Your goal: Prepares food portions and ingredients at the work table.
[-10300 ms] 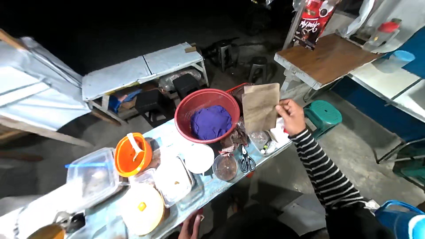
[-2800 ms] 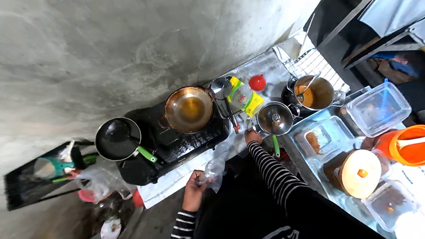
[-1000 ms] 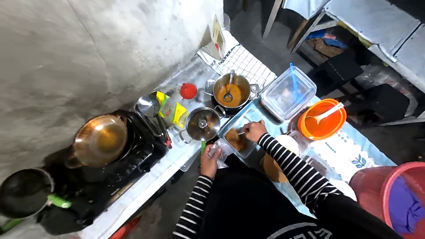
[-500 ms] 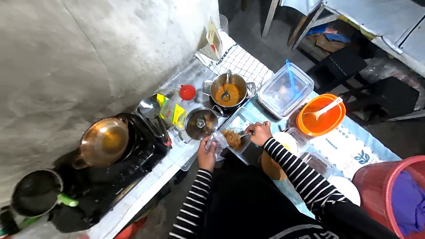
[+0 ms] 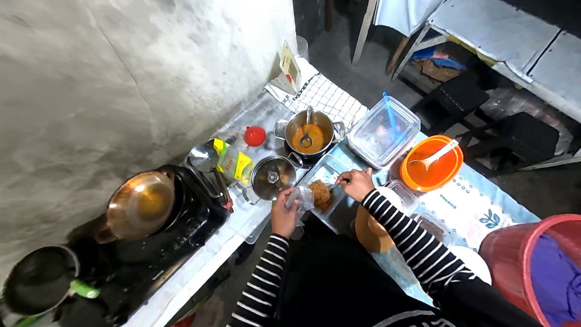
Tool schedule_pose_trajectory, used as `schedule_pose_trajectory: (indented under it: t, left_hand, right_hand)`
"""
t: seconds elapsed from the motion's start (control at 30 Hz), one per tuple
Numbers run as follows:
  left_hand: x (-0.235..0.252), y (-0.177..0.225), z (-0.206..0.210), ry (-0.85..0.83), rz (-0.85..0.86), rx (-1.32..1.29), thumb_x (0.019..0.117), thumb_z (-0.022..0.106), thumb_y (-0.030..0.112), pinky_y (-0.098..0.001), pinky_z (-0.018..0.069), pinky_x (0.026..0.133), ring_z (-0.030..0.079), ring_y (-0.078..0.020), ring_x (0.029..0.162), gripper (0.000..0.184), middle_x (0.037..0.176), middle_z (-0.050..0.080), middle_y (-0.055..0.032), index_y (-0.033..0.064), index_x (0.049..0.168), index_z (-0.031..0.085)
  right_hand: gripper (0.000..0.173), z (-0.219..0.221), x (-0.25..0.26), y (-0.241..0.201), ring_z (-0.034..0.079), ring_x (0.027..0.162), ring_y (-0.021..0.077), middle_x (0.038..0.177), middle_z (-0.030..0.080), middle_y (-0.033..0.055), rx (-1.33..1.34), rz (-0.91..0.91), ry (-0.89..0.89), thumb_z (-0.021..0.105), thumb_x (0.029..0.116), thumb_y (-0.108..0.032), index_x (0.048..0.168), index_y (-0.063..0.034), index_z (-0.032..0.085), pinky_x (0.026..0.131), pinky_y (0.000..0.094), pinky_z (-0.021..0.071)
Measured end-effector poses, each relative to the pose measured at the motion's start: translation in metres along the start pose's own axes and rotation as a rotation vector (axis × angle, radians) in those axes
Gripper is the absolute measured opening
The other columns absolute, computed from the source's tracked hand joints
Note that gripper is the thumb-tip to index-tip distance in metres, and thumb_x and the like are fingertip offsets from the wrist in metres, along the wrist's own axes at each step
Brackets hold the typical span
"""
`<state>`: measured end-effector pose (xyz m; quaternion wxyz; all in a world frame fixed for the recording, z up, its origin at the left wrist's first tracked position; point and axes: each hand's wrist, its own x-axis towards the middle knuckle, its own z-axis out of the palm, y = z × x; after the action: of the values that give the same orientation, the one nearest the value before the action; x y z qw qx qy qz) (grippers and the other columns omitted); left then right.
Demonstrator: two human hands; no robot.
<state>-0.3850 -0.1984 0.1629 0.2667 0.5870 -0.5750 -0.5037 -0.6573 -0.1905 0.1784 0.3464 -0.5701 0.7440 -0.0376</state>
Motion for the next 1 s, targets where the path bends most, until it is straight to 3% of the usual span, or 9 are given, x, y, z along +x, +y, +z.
schedule_pose_trajectory:
  t: [0.27,0.43,0.73,0.9,1.0]
  left_hand:
    - [0.011,0.023,0.017,-0.125,-0.009,0.174,0.0821,0.083,0.021,-0.0389,0.0548,0.102,0.068,-0.0148,0.112,0.052,0.12,0.071,-0.0071,0.0096,0.129,0.065]
    - [0.016,0.03,0.025,-0.136,-0.028,0.205,0.0789,0.087,0.029,-0.0411,0.0558,0.099,0.069,-0.0164,0.109,0.058,0.117,0.072,-0.0069,0.0109,0.129,0.065]
    - [0.026,0.034,0.028,-0.28,0.023,0.333,0.0801,0.085,0.034,-0.0436,0.0523,0.104,0.066,-0.018,0.116,0.061,0.126,0.068,-0.0062,0.0168,0.133,0.06]
    - [0.03,0.023,0.022,-0.184,-0.017,-0.057,0.0766,0.088,0.021,-0.0349,0.0583,0.094,0.069,-0.0147,0.105,0.061,0.114,0.07,-0.0087,0.005,0.127,0.059]
    - [0.029,0.019,0.023,-0.206,-0.049,-0.244,0.0791,0.086,0.013,-0.0354,0.0597,0.093,0.071,-0.0172,0.104,0.054,0.111,0.072,-0.0111,0.0005,0.125,0.061]
  right_hand:
    - [0.026,-0.011,-0.01,-0.018,0.065,0.11,0.0171,0.106,0.076,-0.0032,-0.041,-0.062,0.04,0.055,0.0964,-0.03,0.108,-0.0254,0.078,0.112,0.0555,0.0278]
    - [0.025,-0.02,-0.018,-0.027,0.066,0.105,0.0189,0.101,0.076,-0.0021,-0.141,-0.12,0.074,0.057,0.0919,-0.028,0.105,-0.0251,0.078,0.107,0.0549,0.0324]
    - [0.022,-0.031,-0.008,-0.046,0.066,0.103,0.0211,0.098,0.075,0.0004,-0.277,-0.274,-0.013,0.06,0.0896,-0.025,0.104,-0.0229,0.077,0.107,0.0546,0.0339]
    - [0.02,-0.053,-0.003,-0.032,0.066,0.1,0.0174,0.095,0.075,-0.0019,-0.163,-0.242,0.029,0.061,0.092,-0.024,0.103,-0.0248,0.078,0.109,0.054,0.0329]
    - [0.021,-0.05,-0.003,-0.036,0.066,0.099,0.0154,0.096,0.075,-0.0026,-0.122,-0.266,-0.006,0.06,0.0938,-0.023,0.105,-0.0237,0.078,0.108,0.0525,0.0315]
